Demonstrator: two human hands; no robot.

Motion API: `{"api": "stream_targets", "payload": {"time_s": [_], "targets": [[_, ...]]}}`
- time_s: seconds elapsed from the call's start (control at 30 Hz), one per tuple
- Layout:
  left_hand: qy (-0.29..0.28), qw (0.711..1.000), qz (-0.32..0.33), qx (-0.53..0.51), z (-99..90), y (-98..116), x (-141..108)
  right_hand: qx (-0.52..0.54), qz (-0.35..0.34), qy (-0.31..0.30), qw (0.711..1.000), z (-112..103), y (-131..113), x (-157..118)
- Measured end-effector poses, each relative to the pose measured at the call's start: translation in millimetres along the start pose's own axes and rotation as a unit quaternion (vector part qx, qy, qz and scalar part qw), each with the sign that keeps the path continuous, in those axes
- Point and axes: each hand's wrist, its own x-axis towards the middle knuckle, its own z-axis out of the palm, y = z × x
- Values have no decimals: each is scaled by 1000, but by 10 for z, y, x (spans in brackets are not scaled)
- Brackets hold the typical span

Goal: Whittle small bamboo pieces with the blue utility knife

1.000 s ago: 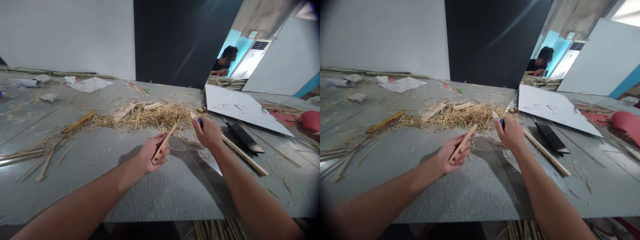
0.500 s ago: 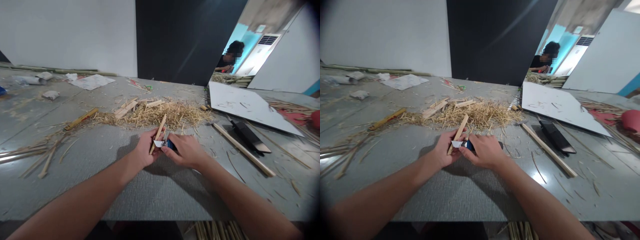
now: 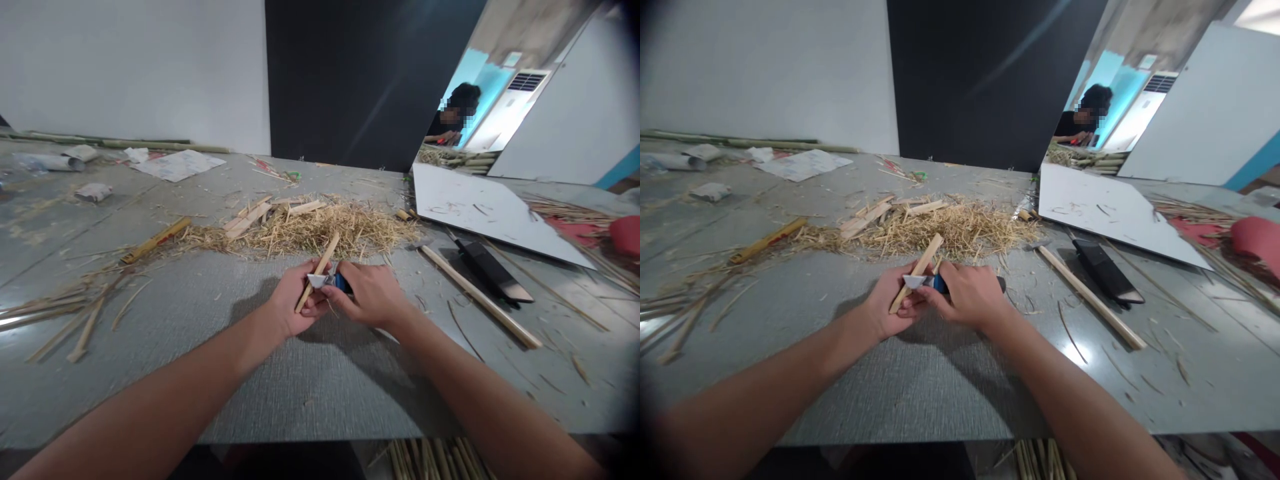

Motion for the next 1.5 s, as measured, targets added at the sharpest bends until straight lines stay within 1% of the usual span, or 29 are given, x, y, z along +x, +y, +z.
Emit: {"api": "stream_targets", "payload": {"time_s": [0.07, 0.17, 0.37, 0.43, 0.5, 0.53, 0.57, 0.6, 0.63, 0.67, 0.7, 0.73, 0.8, 0.9, 0.93, 1.0, 1.07, 1.13, 1.27, 1.37, 1.5], "targets": [[-10, 1000, 4, 7, 9, -5, -14, -5, 14, 13, 1000, -11, 71, 7], [-26, 999, 0, 20, 9, -5, -16, -3, 10, 17, 1000, -23, 150, 13], [-42, 998, -33, 34, -29, 47, 15, -6, 15, 21, 1000, -14, 164, 40], [-52, 997, -42, 31, -36, 58, 15, 2, 18, 24, 1000, -18, 244, 66], [-60, 997, -40, 42, -35, 47, 5, 24, 63, 34, 997, -24, 446, 92], [-63, 996, -39, 53, -31, 32, -2, 34, 121, 52, 991, -25, 590, 101], [-65, 995, -40, 64, -25, 12, -10, 49, 194, 75, 977, -22, 749, 105], [-67, 994, -43, 72, -20, -10, -18, 38, 260, 112, 958, -15, 907, 105], [-70, 993, -48, 77, -14, -32, -24, 24, 301, 144, 942, -2, 1046, 102], [-73, 993, -53, 77, -11, -49, -27, 14, 322, 151, 935, 15, 1149, 97], [-76, 993, -53, 73, -9, -60, -28, 15, 320, 137, 937, 34, 1204, 93], [-77, 994, -48, 67, -11, -64, -27, 18, 312, 128, 941, 54, 1205, 92], [-76, 995, -26, 53, -21, -49, -19, 32, 273, 115, 954, 84, 1054, 99], [-76, 997, 7, 29, -44, -4, -1, 66, 174, 108, 977, 77, 609, 108], [-72, 997, 12, 27, -50, 9, 6, 77, 139, 94, 983, 66, 458, 101], [-49, 998, 21, 31, -63, 24, 21, 91, 88, 62, 990, 45, 218, 70], [-18, 999, 29, 38, -73, 28, 40, 102, 44, 39, 993, 41, 79, 31], [2, 998, 37, 42, -77, 28, 59, 106, 5, 19, 994, 47, 22, 2], [7, 997, 47, 52, -52, 38, 65, 81, -40, -25, 996, 49, -9, -11], [11, 997, 58, 57, -10, 46, 34, 59, -53, -41, 996, 35, -47, -8], [14, 996, 70, 57, 41, 27, -20, 34, -49, -42, 997, 29, -81, -8]]}}
